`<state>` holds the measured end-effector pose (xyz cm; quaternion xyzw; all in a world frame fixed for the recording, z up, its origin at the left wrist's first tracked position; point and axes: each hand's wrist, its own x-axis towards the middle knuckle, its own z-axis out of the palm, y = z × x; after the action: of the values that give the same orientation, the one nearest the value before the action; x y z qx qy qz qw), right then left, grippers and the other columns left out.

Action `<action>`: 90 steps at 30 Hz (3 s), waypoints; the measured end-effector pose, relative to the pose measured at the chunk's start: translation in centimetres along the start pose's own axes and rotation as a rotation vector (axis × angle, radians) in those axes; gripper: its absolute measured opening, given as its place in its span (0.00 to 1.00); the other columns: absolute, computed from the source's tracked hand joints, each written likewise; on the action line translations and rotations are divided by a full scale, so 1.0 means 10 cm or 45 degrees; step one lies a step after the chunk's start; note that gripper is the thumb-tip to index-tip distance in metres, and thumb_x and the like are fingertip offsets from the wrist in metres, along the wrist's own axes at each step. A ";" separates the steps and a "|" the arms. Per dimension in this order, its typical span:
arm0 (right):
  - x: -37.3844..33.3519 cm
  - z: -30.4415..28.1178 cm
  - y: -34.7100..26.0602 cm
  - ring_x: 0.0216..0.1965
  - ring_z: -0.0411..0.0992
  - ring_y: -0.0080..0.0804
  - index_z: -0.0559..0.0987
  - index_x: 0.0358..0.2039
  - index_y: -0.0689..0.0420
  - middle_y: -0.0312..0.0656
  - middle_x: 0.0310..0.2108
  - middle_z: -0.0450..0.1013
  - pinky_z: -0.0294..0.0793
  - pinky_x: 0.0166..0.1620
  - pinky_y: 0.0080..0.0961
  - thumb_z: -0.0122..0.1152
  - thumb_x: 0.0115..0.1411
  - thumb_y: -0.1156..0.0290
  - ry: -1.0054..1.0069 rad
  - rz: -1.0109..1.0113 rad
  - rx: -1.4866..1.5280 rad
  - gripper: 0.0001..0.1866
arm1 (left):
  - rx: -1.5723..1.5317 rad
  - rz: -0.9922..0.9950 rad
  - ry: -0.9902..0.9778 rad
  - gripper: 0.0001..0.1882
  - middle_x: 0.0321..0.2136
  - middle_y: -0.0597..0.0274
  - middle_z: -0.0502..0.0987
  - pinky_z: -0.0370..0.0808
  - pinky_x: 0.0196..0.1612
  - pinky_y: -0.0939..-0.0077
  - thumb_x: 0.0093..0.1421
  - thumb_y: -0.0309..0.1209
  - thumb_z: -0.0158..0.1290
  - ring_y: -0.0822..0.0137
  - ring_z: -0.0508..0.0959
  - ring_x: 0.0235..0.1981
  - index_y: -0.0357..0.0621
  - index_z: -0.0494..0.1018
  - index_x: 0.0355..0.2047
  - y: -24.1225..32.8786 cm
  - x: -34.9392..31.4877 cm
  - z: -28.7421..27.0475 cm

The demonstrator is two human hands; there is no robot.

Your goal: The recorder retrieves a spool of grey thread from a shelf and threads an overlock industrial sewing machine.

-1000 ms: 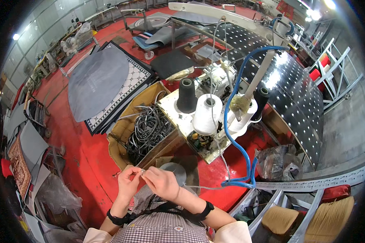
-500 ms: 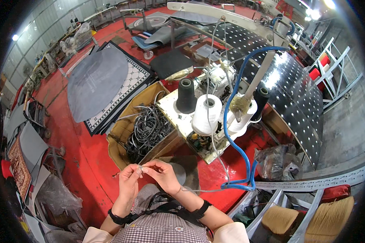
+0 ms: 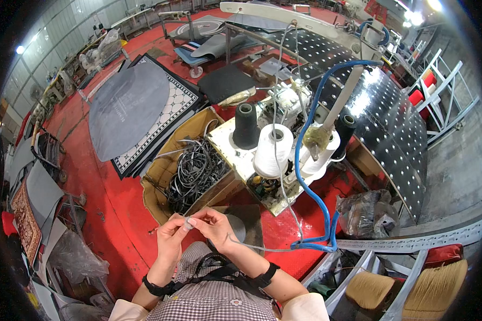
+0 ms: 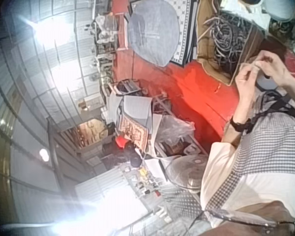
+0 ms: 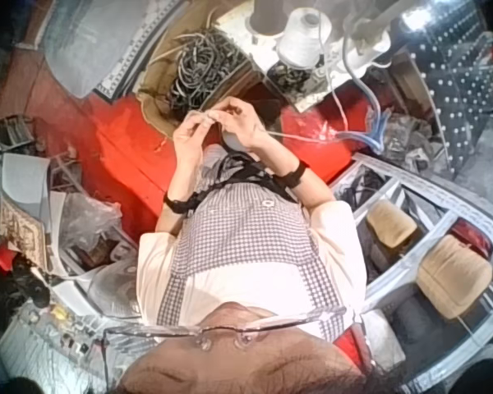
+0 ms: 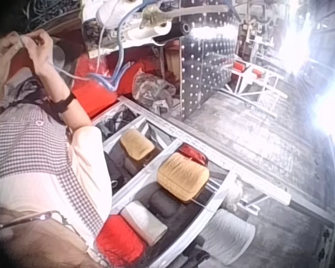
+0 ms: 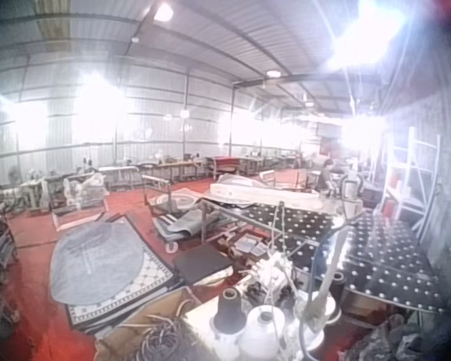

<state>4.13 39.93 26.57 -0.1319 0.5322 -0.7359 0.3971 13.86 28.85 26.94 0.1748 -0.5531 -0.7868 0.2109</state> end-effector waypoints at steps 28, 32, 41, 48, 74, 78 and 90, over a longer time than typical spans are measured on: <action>-0.13 -0.11 -0.26 0.18 0.61 0.15 0.70 0.38 0.62 0.39 0.26 0.72 0.60 0.22 0.13 0.51 0.64 0.71 -0.388 -0.023 0.050 0.07 | -0.190 -0.252 0.066 0.05 0.29 0.68 0.76 0.69 0.36 0.83 0.59 0.27 0.54 0.78 0.73 0.30 0.38 0.76 0.32 -0.04 -0.04 -0.17; -0.09 -0.04 -0.33 0.19 0.63 0.15 0.73 0.42 0.62 0.35 0.24 0.70 0.60 0.22 0.12 0.52 0.64 0.69 -0.229 -0.013 -0.113 0.11 | -0.223 -0.298 -0.001 0.04 0.29 0.69 0.76 0.69 0.34 0.84 0.59 0.27 0.54 0.79 0.73 0.29 0.39 0.76 0.33 -0.01 -0.06 -0.15; -0.09 -0.02 -0.29 0.21 0.63 0.12 0.74 0.35 0.62 0.30 0.21 0.68 0.61 0.24 0.12 0.55 0.62 0.68 -0.246 0.070 -0.236 0.09 | -0.141 -0.265 -0.059 0.04 0.28 0.70 0.76 0.69 0.33 0.85 0.59 0.26 0.54 0.79 0.73 0.29 0.38 0.76 0.33 0.01 -0.10 -0.12; -0.13 0.00 -0.28 0.22 0.63 0.12 0.73 0.33 0.60 0.29 0.21 0.67 0.61 0.25 0.11 0.55 0.62 0.69 -0.257 0.037 -0.206 0.08 | -0.252 -0.371 0.004 0.05 0.27 0.70 0.76 0.68 0.34 0.85 0.59 0.27 0.55 0.79 0.73 0.29 0.39 0.76 0.34 -0.01 -0.13 -0.15; -0.22 0.08 -0.02 0.23 0.64 0.15 0.69 0.41 0.61 0.31 0.22 0.66 0.65 0.28 0.13 0.54 0.63 0.73 -0.099 -0.139 0.016 0.08 | -0.433 -0.487 0.092 0.05 0.27 0.70 0.76 0.69 0.36 0.84 0.60 0.29 0.55 0.78 0.73 0.29 0.42 0.76 0.34 -0.12 -0.16 -0.18; -0.17 0.04 -0.08 0.25 0.65 0.13 0.73 0.41 0.62 0.31 0.24 0.69 0.65 0.29 0.13 0.54 0.63 0.71 -0.170 -0.068 -0.224 0.09 | -0.335 -0.399 0.044 0.05 0.27 0.70 0.76 0.68 0.35 0.85 0.59 0.29 0.56 0.79 0.72 0.28 0.41 0.76 0.33 -0.12 -0.16 -0.18; -0.14 0.02 -0.09 0.24 0.61 0.13 0.69 0.48 0.63 0.28 0.22 0.63 0.62 0.30 0.11 0.56 0.62 0.69 -0.021 -0.038 -0.094 0.16 | -0.293 -0.405 0.117 0.05 0.26 0.71 0.75 0.66 0.33 0.86 0.59 0.30 0.56 0.80 0.71 0.27 0.41 0.76 0.32 -0.14 -0.14 -0.18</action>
<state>4.77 40.91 27.74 -0.1604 0.5539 -0.7204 0.3853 15.79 28.54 25.09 0.2702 -0.4148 -0.8595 0.1275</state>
